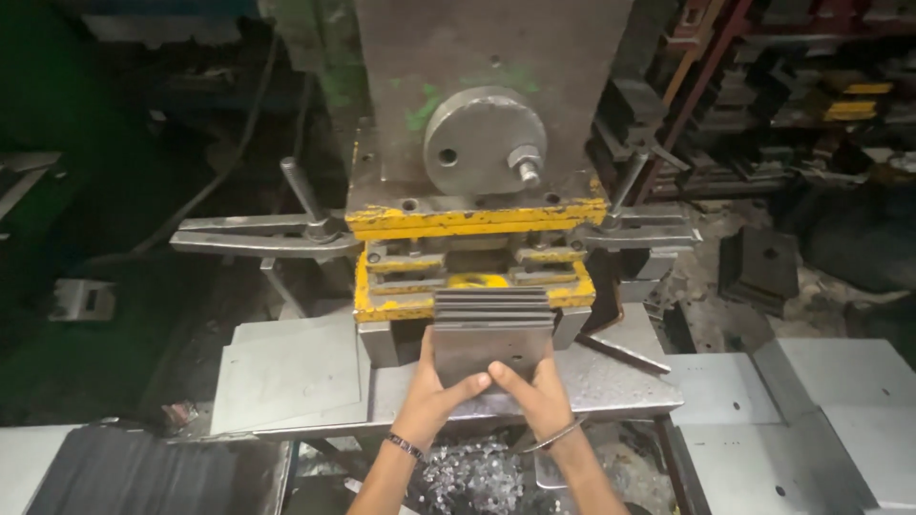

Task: Feeding rectangular metal sheets into an industrial stamping press to punch holes and stacking the finished parts.

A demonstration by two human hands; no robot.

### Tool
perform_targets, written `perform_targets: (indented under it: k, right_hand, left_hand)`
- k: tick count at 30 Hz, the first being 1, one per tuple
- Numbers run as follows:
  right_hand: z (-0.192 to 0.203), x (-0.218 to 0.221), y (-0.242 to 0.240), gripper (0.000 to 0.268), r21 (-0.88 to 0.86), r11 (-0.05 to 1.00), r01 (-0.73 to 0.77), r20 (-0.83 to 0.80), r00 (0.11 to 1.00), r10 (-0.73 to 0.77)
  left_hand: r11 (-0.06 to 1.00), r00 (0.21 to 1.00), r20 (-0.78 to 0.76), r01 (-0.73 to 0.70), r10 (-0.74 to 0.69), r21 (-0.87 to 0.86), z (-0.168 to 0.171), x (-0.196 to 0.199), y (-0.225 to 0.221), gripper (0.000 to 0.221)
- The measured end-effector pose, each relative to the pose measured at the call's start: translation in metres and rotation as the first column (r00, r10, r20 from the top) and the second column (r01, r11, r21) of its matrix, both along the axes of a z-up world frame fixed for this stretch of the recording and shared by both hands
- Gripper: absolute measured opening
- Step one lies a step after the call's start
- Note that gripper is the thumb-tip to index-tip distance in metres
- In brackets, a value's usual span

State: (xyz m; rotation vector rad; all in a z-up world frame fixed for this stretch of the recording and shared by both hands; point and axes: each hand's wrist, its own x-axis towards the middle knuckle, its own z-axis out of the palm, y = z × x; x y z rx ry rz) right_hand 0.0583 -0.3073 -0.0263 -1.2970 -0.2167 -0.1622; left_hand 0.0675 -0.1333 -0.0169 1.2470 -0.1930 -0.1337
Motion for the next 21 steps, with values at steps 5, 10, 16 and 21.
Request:
perform_targets:
  k: [5, 10, 16, 21]
  right_hand:
    - [-0.024, 0.0, -0.014, 0.058, -0.171, 0.985, 0.022, -0.078, 0.996, -0.036]
    - [-0.029, -0.004, -0.009, 0.045, -0.171, 0.972, 0.163, -0.119, 0.976, -0.185]
    - [-0.019, 0.001, -0.009, 0.035, -0.193, 0.963, 0.191, -0.168, 0.96, -0.224]
    - [-0.023, 0.001, -0.006, 0.032, -0.217, 0.953, 0.211, -0.144, 0.959, -0.245]
  left_hand:
    - [0.991, 0.997, 0.069, -0.032, 0.023, 0.129, -0.01, 0.0, 0.006, 0.089]
    - [0.932, 0.993, 0.051, -0.12, 0.109, 0.343, -0.004, -0.003, 0.011, 0.057]
    - [0.892, 0.988, 0.066, -0.152, 0.137, 0.426, 0.003, 0.001, 0.011, 0.049]
    - [0.886, 0.989, 0.053, -0.148, 0.138, 0.439, 0.005, 0.001, 0.011, 0.05]
